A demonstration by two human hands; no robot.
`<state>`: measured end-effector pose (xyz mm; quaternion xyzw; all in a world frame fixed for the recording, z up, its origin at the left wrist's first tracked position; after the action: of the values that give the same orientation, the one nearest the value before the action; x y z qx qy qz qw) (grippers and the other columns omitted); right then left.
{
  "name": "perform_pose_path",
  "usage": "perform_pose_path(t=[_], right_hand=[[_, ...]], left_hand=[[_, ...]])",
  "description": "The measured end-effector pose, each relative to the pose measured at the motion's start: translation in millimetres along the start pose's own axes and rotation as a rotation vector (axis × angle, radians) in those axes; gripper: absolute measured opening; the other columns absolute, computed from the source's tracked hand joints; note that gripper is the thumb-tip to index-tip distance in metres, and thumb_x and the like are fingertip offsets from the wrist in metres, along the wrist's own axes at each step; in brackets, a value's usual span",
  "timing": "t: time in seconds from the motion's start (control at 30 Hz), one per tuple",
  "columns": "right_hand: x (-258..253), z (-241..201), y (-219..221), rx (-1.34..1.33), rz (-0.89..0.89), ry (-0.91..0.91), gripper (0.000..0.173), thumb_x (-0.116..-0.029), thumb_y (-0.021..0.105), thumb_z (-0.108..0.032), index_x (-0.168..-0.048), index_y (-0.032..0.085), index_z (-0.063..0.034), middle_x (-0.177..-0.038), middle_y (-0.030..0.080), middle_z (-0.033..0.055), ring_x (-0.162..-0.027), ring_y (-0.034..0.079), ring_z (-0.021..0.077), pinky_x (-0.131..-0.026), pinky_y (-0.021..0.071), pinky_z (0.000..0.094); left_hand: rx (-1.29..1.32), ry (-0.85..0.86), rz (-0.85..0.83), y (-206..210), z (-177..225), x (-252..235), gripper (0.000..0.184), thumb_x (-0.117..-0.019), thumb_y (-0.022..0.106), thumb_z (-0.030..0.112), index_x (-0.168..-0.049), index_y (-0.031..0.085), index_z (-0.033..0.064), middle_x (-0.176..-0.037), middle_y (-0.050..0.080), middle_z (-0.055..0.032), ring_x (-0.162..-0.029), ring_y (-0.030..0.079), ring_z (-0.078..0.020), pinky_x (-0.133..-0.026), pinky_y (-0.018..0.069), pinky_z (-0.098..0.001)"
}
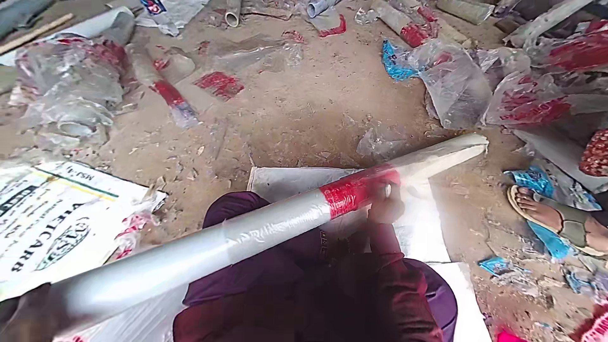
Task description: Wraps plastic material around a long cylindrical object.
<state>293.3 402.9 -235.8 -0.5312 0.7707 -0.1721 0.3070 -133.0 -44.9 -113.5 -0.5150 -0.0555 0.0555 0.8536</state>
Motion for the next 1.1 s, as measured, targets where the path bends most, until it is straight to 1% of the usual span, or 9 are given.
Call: perform_pose_path(t=[0.07,0.2,0.3,0.4,0.53,0.7,0.93,1.03,1.1], right_hand=[[-2.4,-3.9,-5.5,-0.038,-0.123,0.069,0.031,-0.0979,0.056,-0.015,-0.120,0.071,-0.0002,-0.083,0.073,0.0161,-0.071,0.069,0.0292,-0.069,0.0527,0.0512],[-1.7,-13.0,-7.9,-0.071,-0.308,0.146,0.035,-0.1000,0.054,-0.010,-0.131,0.060,0.0056,-0.087,0.069,0.0171,-0.074,0.066,0.0265,-0.073,0.0528,0.0469],[-6.3,-10.1,-4.7,-0.096,-0.382,0.198,0.043,-0.1004,0.058,-0.011,-0.138,0.051,0.0091,-0.097,0.069,0.0211,-0.083,0.066,0.0260,-0.080,0.0525,0.0440],[-8.2,-6.6,1.1,-0.189,-0.411,0.232,0.043,-0.1015,0.055,-0.009,-0.139,0.049,0.0115,-0.107,0.068,0.0244,-0.094,0.066,0.0233,-0.088,0.0504,0.0387],[-7.1,-10.5,6.3,-0.138,-0.442,0.138,0.043,-0.1014,0.052,-0.006,-0.140,0.047,0.0121,-0.109,0.068,0.0302,-0.101,0.068,0.0359,-0.093,0.0510,0.0500],[-9.7,-13.3,10.8,0.051,-0.447,0.174,0.039,-0.1025,0.051,-0.008,-0.139,0.048,0.0068,-0.111,0.070,0.0288,-0.105,0.070,0.0418,-0.092,0.0524,0.0564],[-13.9,-22.3,9.7,0.134,-0.487,0.142,0.035,-0.1028,0.051,-0.010,-0.134,0.054,0.0047,-0.106,0.070,0.0282,-0.102,0.070,0.0446,-0.088,0.0518,0.0602],[-13.6,-24.1,9.7,0.150,-0.478,0.121,0.036,-0.1020,0.051,-0.010,-0.135,0.054,0.0063,-0.107,0.070,0.0291,-0.102,0.070,0.0453,-0.088,0.0524,0.0603],[-14.4,-23.3,8.2,0.161,-0.502,0.138,0.037,-0.1023,0.051,-0.011,-0.136,0.054,0.0054,-0.108,0.071,0.0286,-0.104,0.070,0.0449,-0.089,0.0527,0.0598]], left_hand=[[-0.209,0.073,-0.092,9.8,15.2,-2.4,0.061,-0.1102,0.034,0.039,-0.143,0.050,-0.0102,-0.146,0.050,-0.0353,-0.142,0.044,-0.0465,-0.118,0.0300,-0.0594],[-0.485,0.171,-0.111,22.0,37.7,-15.4,0.087,-0.1090,0.009,0.057,-0.137,0.053,-0.0129,-0.141,0.052,-0.0395,-0.138,0.048,-0.0527,-0.112,0.0337,-0.0676],[-0.370,0.429,-0.106,36.4,56.8,-12.5,0.072,-0.1112,0.026,0.050,-0.136,0.056,-0.0104,-0.146,0.047,-0.0396,-0.142,0.039,-0.0557,-0.116,0.0241,-0.0704],[-0.286,0.611,-0.161,60.6,88.5,55.3,0.067,-0.1132,0.016,0.038,-0.127,0.068,-0.0018,-0.126,0.062,-0.0391,-0.124,0.056,-0.0603,-0.102,0.0359,-0.0759],[-0.185,1.014,0.013,112.1,111.4,147.2,0.076,-0.1073,0.017,0.044,-0.112,0.071,-0.0094,-0.115,0.071,-0.0322,-0.115,0.065,-0.0532,-0.107,0.0382,-0.0685],[-0.248,1.145,0.038,127.8,113.5,162.6,0.077,-0.1062,0.018,0.049,-0.120,0.070,-0.0069,-0.116,0.070,-0.0311,-0.112,0.066,-0.0527,-0.102,0.0431,-0.0685],[-0.297,1.128,-0.052,135.3,126.1,170.6,0.062,-0.1063,0.027,0.031,-0.123,0.065,-0.0143,-0.123,0.066,-0.0364,-0.117,0.063,-0.0563,-0.105,0.0421,-0.0677],[-0.287,1.221,-0.098,151.1,137.3,195.0,0.068,-0.1055,0.032,0.044,-0.131,0.061,-0.0123,-0.134,0.062,-0.0316,-0.128,0.058,-0.0532,-0.107,0.0370,-0.0722],[-0.244,1.289,-0.069,168.6,151.4,223.1,0.081,-0.0998,0.041,0.057,-0.128,0.061,-0.0161,-0.130,0.064,-0.0334,-0.123,0.061,-0.0534,-0.103,0.0370,-0.0753]])
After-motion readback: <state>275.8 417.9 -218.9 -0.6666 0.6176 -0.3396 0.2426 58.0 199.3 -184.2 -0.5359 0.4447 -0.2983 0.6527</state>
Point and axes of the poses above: each hand's wrist, its own x-axis away from the middle knuckle, its own y-axis out of the palm, z = x × y, the point moved 5 cm from there along -x, towards the middle knuckle
